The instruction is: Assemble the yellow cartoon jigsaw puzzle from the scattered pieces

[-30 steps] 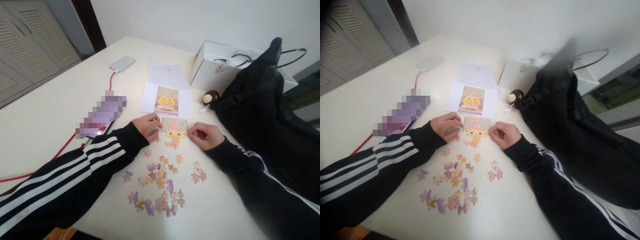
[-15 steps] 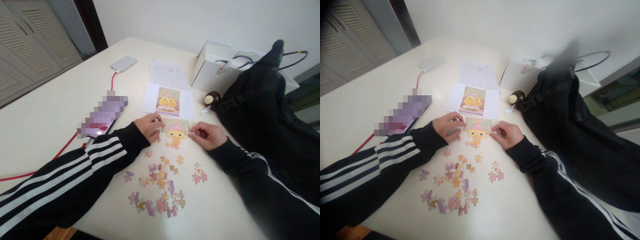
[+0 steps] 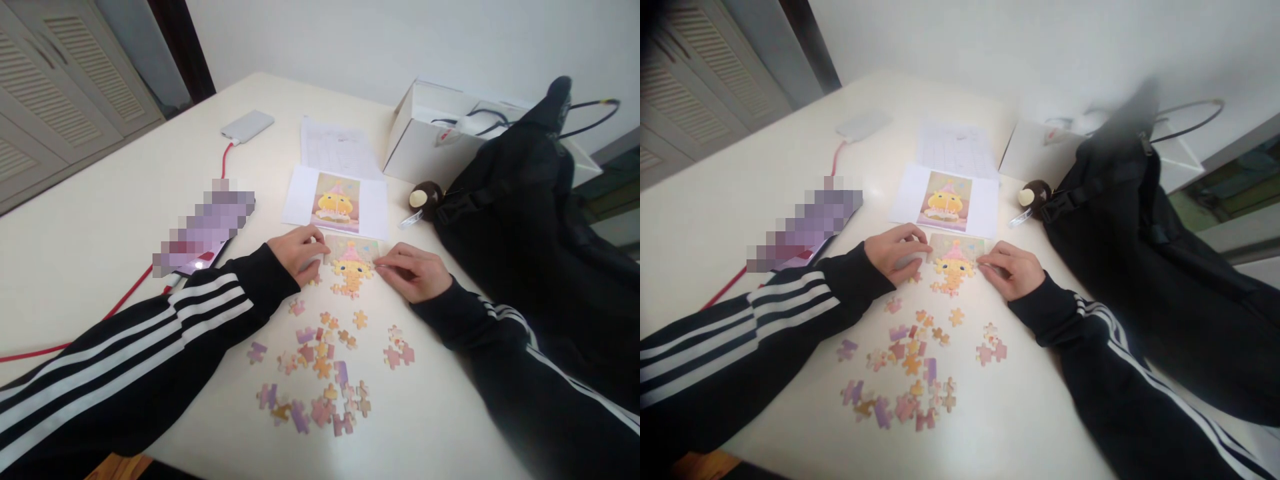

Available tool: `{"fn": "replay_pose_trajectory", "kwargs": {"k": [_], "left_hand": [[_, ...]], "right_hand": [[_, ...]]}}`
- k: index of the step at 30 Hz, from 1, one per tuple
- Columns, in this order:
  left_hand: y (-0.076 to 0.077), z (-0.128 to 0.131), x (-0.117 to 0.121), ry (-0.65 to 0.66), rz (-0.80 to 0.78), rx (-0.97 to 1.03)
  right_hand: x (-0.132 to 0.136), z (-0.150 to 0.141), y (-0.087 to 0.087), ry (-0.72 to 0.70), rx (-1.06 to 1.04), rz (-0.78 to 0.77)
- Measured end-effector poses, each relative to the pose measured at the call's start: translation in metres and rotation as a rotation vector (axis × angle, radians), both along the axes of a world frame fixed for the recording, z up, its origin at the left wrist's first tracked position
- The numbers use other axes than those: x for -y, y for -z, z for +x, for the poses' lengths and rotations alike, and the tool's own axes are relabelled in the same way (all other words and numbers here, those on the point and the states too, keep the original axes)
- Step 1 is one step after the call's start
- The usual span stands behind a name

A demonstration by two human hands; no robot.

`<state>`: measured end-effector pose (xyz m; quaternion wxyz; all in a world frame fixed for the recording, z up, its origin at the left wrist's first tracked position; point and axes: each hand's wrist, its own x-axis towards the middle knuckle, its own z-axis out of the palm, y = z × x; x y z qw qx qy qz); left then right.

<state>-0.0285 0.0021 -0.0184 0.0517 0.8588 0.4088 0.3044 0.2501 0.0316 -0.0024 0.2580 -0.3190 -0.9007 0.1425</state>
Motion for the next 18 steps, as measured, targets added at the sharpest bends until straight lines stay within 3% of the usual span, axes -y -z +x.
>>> {"fn": "replay_pose_trajectory", "kwargs": {"k": [11,18], "left_hand": [[-0.0006,-0.0001,0.0005,0.0,-0.007,-0.031],[0.0012,-0.0002,-0.0006,0.021,0.067,-0.001]], "right_hand": [[0.007,0.0007,-0.0014,-0.014,0.254,0.319],[0.007,0.0,0.0024,0.046,0.039,0.199]]}}
